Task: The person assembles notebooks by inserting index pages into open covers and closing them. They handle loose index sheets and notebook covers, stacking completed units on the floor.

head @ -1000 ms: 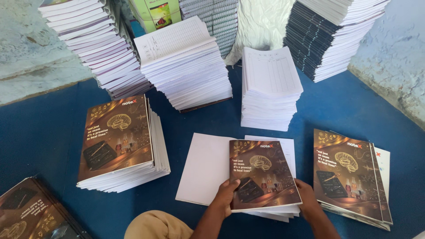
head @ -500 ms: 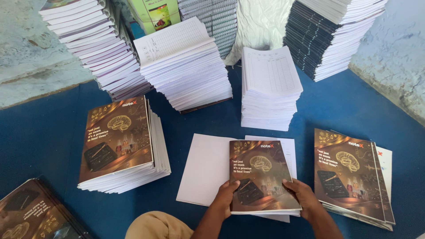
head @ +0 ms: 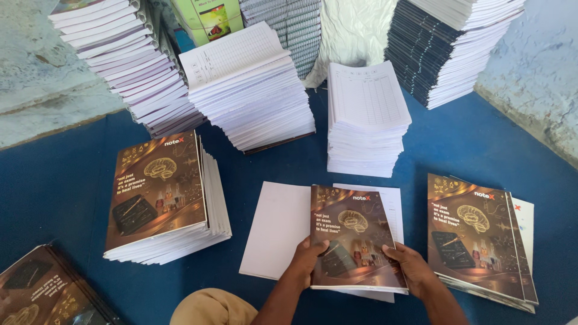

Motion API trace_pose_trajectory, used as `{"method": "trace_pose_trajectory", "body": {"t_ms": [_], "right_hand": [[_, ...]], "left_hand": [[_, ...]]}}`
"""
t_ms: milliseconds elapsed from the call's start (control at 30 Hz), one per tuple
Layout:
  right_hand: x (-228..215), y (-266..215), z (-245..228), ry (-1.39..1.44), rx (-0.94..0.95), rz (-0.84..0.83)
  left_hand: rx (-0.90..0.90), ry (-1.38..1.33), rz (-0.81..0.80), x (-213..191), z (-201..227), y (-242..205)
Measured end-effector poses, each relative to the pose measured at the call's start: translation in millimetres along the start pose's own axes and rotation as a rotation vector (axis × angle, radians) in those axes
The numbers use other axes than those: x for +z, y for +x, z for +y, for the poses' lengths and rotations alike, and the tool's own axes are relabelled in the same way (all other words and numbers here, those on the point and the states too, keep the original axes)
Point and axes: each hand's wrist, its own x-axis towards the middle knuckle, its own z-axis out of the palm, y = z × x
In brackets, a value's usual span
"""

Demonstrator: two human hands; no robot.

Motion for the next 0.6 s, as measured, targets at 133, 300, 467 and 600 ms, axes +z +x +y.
{"method": "trace_pose_trajectory", "body": {"t_ms": [133,300,467,600], "right_hand": [[1.8,1.9,-1.1,0.008,-0.026,-0.008],[12.4,-4.8,-4.8,0.2,-0.045,-0.078],[18.0,-12.8,-9.8,0.044,0.037,-0.041],[19.4,-16.6,-12.3,0.041,0.001,-0.084]], "left_hand": [[0.176,0.021,-0.023,-2.5,-0.3,1.9],[0.253,0.032,-0.001,-9.4,24.4,-12.2],[0.304,0.09,0.081,-16.4,68.5,-41.3],[0.396,0.102,0.097,-26.3,101.2,-62.1]]}}
